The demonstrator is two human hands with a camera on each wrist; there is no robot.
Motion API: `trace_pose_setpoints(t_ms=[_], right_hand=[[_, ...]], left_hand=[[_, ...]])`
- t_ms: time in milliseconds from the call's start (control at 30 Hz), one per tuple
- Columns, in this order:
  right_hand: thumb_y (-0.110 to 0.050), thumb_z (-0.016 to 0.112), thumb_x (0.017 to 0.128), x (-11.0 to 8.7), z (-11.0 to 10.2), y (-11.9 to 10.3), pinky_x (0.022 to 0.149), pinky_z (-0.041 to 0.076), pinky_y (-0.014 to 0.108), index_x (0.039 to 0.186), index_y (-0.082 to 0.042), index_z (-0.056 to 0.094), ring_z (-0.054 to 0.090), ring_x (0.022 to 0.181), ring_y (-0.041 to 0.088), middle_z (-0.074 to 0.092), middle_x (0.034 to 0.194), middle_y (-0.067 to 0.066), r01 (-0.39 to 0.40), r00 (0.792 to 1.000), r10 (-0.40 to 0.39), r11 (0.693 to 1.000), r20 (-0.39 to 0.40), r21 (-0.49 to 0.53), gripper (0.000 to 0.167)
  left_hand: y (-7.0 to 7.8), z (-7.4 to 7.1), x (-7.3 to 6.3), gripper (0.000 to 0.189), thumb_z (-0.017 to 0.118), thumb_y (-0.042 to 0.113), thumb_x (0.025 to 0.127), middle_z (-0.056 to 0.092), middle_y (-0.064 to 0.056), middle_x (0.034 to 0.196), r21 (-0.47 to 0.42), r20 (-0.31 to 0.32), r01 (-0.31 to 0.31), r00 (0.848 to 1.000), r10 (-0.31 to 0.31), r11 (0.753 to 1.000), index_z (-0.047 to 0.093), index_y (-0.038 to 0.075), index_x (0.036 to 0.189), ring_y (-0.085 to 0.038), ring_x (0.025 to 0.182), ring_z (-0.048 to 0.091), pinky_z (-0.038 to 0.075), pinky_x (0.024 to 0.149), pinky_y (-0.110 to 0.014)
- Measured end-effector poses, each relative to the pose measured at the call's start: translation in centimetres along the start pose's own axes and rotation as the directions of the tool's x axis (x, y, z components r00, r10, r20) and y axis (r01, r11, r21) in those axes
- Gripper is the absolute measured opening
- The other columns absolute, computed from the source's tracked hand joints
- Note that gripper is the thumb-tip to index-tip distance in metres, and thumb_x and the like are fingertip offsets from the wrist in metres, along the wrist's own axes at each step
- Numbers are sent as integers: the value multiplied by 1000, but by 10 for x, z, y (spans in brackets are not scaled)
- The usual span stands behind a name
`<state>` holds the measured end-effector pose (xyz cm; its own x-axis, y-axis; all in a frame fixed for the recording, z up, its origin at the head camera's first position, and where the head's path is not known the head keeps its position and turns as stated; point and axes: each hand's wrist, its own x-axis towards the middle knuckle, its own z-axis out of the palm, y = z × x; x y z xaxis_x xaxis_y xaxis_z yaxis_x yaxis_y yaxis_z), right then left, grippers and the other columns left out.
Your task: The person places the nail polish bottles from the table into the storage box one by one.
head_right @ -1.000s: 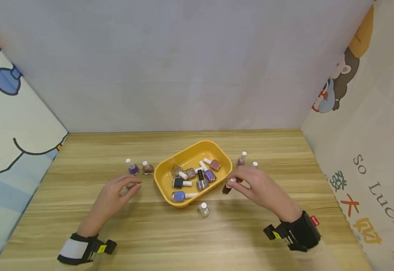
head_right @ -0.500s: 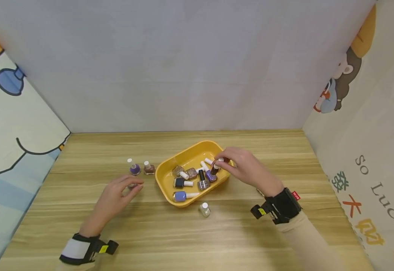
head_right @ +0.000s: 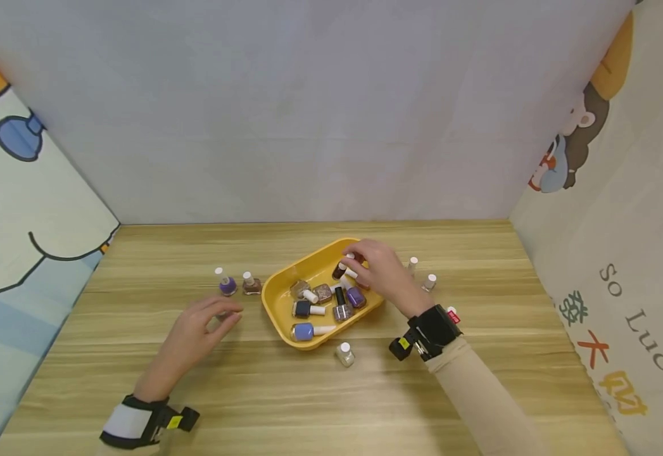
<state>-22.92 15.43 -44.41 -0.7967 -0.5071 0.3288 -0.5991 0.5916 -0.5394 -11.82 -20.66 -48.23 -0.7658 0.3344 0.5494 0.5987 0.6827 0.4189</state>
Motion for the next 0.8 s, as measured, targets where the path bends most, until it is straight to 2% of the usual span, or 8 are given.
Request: trace_pose_setpoints(t_ms=[267, 533, 800], right_hand=[[-15, 72, 98, 7, 22, -1, 84, 61, 45, 107, -3, 73, 72, 94, 30, 75, 104, 13, -21, 999, 21, 1000, -24, 19, 16], [-19, 70, 99, 8, 33, -1, 87, 61, 45, 112, -3, 71, 70, 98, 29, 74, 108, 12, -134, 991, 134, 991, 1, 19, 20], [-19, 70, 99, 7, 40, 0, 88, 60, 45, 113, -2, 72, 70, 98, 29, 74, 108, 14, -174, 985, 174, 984, 19, 24, 22]], left_hand=[[0, 1, -3, 14, 83, 7, 84, 75, -3, 95, 2, -8, 18, 1000, -18, 1000, 76, 7, 97, -17, 77, 69, 59, 71, -37], [0, 2, -7, 14, 83, 6, 83, 74, -3, 96, 21, -34, 9, 999, -8, 1000, 77, 7, 96, -18, 83, 68, 59, 75, -39], [3, 0, -8, 15, 84, 6, 83, 75, -3, 96, 28, -29, 33, 999, -32, 999, 77, 7, 96, -20, 87, 70, 60, 78, -40]])
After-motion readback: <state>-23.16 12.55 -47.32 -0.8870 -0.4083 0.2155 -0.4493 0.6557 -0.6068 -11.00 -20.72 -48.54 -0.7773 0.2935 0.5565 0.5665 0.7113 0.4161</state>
